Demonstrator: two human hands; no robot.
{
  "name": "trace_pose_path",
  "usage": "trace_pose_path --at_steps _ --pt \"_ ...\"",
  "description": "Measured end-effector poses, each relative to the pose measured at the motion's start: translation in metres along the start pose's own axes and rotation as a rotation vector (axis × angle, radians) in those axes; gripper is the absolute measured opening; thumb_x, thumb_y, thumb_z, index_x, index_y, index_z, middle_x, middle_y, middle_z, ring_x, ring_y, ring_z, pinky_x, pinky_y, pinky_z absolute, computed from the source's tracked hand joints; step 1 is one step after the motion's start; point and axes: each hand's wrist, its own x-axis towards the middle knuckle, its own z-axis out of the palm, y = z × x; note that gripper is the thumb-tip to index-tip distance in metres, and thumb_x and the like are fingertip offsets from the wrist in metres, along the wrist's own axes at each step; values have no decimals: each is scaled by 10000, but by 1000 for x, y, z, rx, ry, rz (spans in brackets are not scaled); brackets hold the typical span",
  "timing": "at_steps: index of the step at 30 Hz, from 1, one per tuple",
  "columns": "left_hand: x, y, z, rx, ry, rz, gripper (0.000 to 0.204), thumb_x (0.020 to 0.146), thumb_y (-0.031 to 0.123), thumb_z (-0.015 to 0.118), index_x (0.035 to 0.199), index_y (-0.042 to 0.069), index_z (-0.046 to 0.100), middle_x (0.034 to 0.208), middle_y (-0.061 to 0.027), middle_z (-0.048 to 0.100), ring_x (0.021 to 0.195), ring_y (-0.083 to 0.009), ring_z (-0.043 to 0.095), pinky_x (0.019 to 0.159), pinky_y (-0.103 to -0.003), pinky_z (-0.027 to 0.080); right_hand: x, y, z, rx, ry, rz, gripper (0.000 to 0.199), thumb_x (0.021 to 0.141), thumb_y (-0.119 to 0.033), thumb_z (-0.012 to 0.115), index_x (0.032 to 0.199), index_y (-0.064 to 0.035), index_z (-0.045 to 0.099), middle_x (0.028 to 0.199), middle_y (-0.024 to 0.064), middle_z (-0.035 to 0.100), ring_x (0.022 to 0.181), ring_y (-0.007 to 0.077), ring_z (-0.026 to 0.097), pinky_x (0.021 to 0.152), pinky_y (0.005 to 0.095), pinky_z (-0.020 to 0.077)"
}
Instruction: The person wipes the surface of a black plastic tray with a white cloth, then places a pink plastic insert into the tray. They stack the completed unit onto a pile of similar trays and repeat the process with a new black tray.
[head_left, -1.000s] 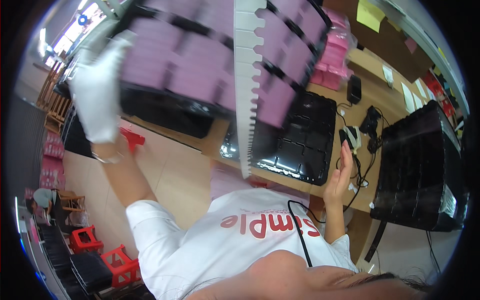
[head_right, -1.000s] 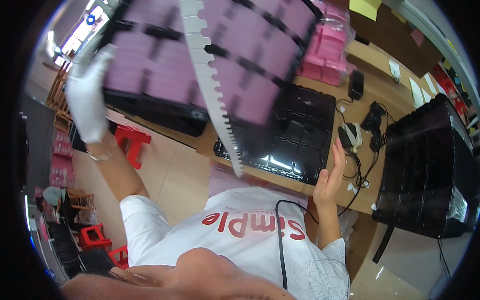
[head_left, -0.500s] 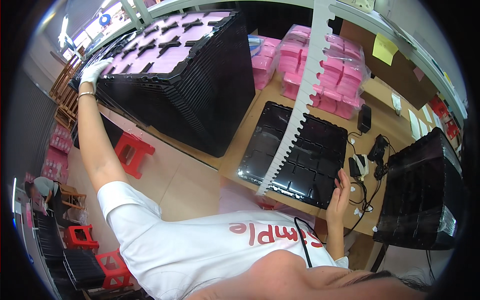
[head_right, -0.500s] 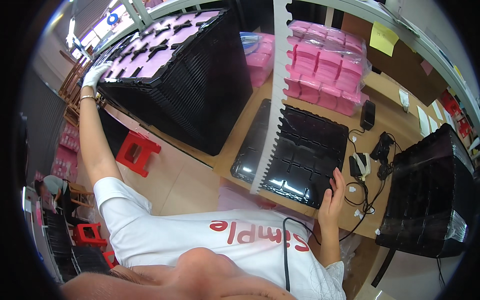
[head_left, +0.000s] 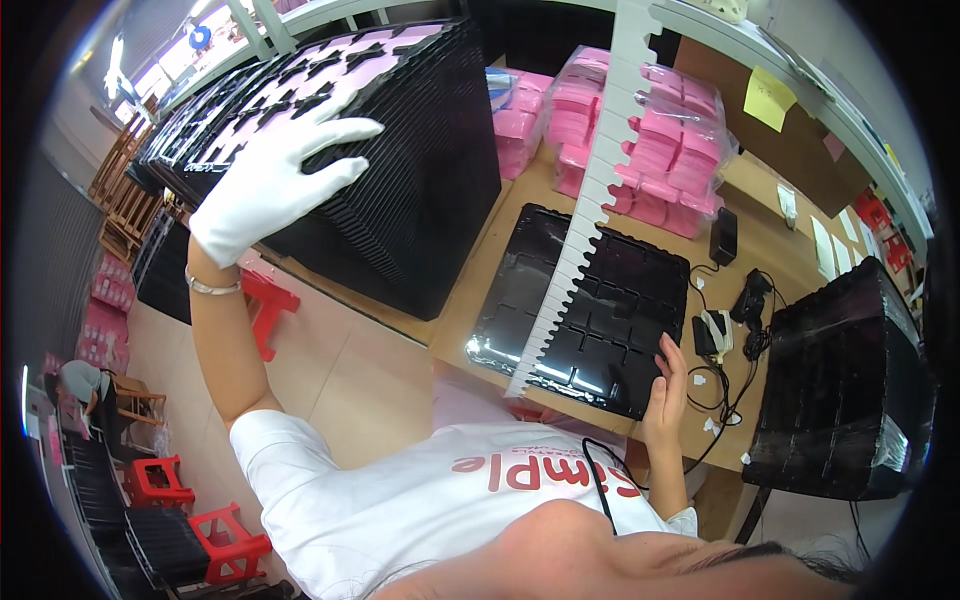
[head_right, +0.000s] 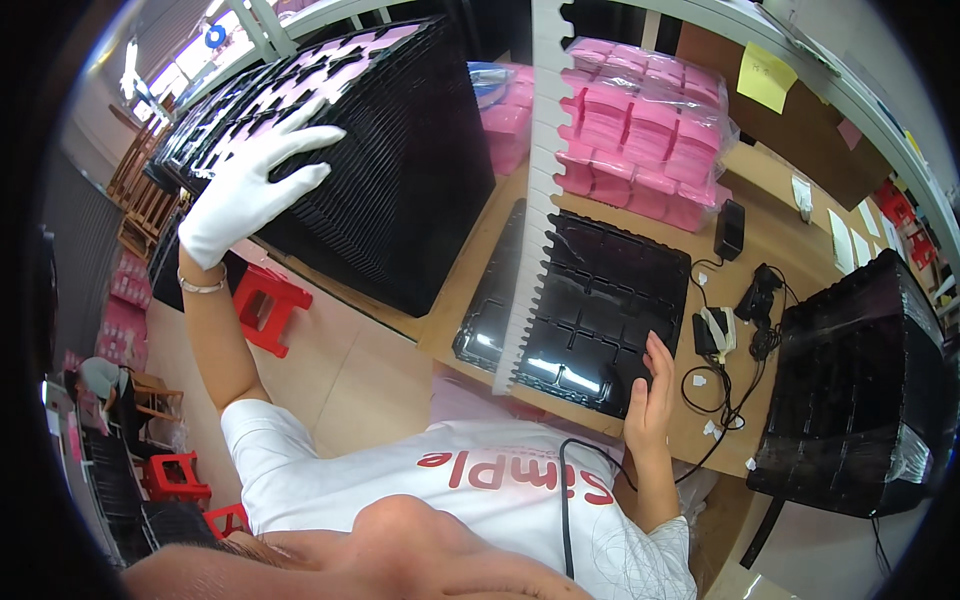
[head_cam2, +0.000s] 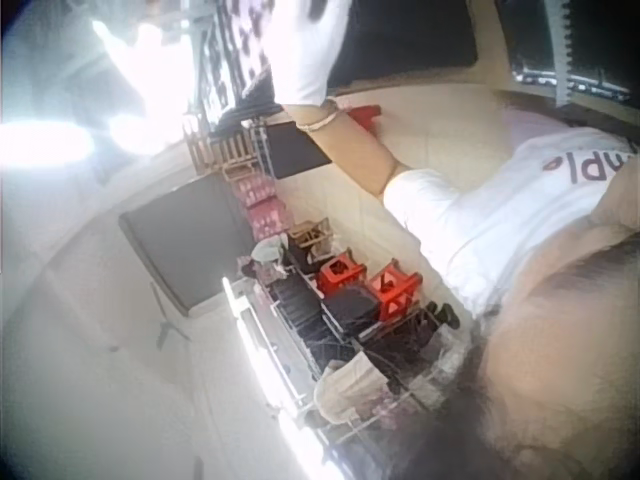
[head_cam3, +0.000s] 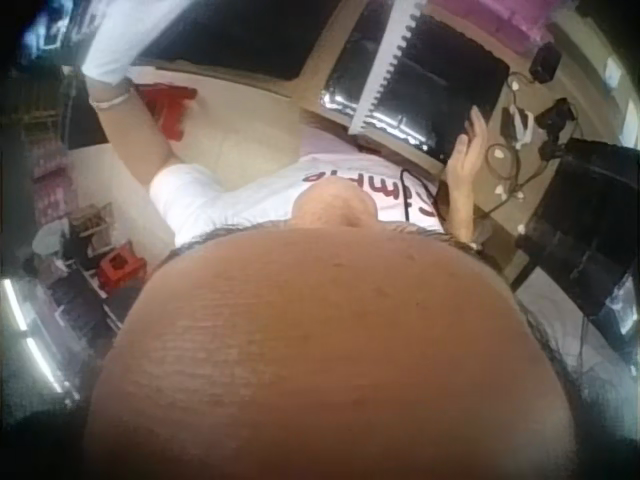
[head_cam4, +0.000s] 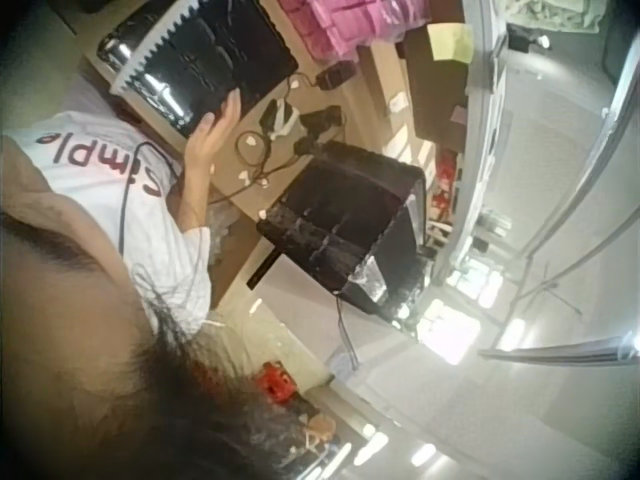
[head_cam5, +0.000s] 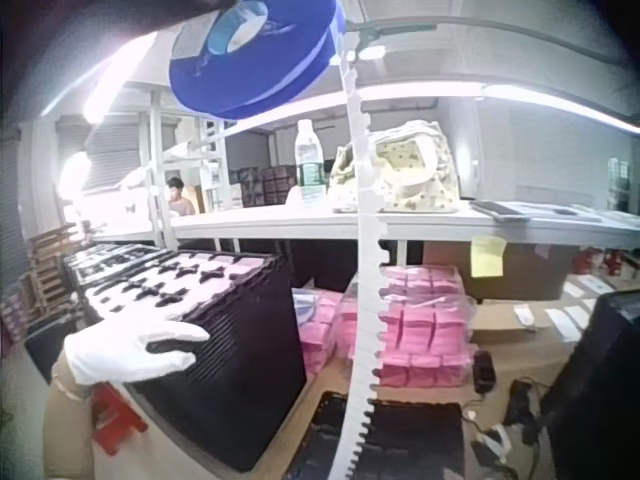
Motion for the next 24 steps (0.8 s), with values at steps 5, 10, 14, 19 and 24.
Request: trace_pose_path --at_steps 5,10,14,19,24 --pt "3 -5 12 -32 94 0 332 894 308 641 1167 123 673 1390 -79 535 1191 -272 560 1023 -348 416 8 1 -4 35 -24 -9 459 1013 -261 385 1354 42 426 1414 208 436 1279 321 452 1045 398 382" --pt "9 -10 16 -57 115 -14 293 937 297 583 1161 135 683 1316 -104 593 1056 -243 641 931 -307 476 37 -18 5 17 -149 -126 416 1014 -251 394 1296 35 499 1355 200 505 1248 330 487 1034 390 391" --pt "6 -6 29 -67 203 -32 279 949 238 573 1174 111 679 1262 -114 630 1009 -187 653 901 -282 475 39 -23 6 20 -175 -140 372 1016 -242 397 1198 27 580 1267 190 579 1176 333 549 1015 392 408" --pt "6 -16 28 -143 255 -45 329 960 231 571 1224 46 639 1205 -94 668 1107 -169 630 963 -270 449 43 -22 7 131 -200 -133 354 1018 -215 392 1133 33 616 1202 190 614 1122 325 584 987 381 431" --pt "15 -7 51 82 387 -52 312 943 283 599 1252 254 629 1069 -62 702 888 -229 697 794 -260 515 47 -24 16 140 -234 -114 343 1021 -194 382 1115 26 628 1167 181 629 1092 301 602 956 352 448"
